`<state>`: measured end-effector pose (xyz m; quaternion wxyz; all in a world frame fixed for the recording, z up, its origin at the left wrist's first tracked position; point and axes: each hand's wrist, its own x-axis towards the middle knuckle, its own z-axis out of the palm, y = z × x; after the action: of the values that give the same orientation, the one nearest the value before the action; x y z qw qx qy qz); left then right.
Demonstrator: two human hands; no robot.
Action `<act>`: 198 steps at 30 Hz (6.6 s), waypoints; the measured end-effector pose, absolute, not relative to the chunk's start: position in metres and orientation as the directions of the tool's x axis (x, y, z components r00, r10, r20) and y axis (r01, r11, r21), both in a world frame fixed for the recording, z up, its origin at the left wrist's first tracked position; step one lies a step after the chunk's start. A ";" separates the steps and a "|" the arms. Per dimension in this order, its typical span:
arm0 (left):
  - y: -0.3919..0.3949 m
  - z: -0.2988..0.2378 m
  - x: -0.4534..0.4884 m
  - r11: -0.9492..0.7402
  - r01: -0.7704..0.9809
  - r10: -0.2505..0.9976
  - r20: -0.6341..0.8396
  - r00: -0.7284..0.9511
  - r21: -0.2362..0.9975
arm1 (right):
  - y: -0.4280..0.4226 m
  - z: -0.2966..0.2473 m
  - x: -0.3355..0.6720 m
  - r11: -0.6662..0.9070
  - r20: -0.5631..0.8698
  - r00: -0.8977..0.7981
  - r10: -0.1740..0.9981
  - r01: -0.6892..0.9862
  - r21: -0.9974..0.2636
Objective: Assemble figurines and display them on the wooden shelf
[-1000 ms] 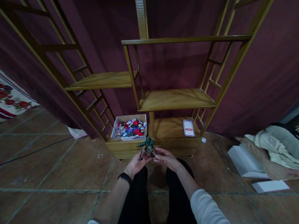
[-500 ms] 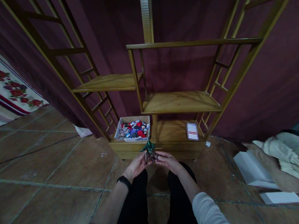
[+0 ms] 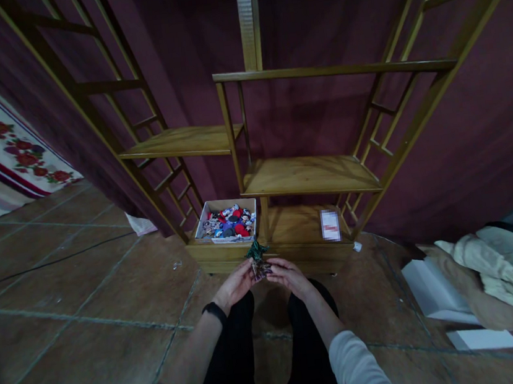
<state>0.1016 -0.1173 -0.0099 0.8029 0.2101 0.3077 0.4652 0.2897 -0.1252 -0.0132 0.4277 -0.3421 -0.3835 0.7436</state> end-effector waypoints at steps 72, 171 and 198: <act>-0.132 0.005 0.107 0.364 -0.564 0.928 -0.240 0.284 0.741 | -0.128 -0.004 0.282 -0.223 -0.127 -0.278 0.952 -0.346 -0.911; -0.124 -0.020 0.129 0.404 -0.510 0.910 -0.281 0.304 0.759 | -0.126 -0.033 0.298 -0.054 -0.055 0.005 0.998 -0.158 -0.986; -0.125 -0.021 0.128 0.255 -0.384 0.961 -0.189 0.200 0.887 | -0.137 -0.007 0.309 -0.321 -0.164 -0.366 0.916 -0.425 -0.846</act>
<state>0.1279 -0.1248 -0.0206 0.6847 0.3622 0.3983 0.4913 0.3086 -0.1374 -0.0069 0.4526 -0.3346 -0.3667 0.7408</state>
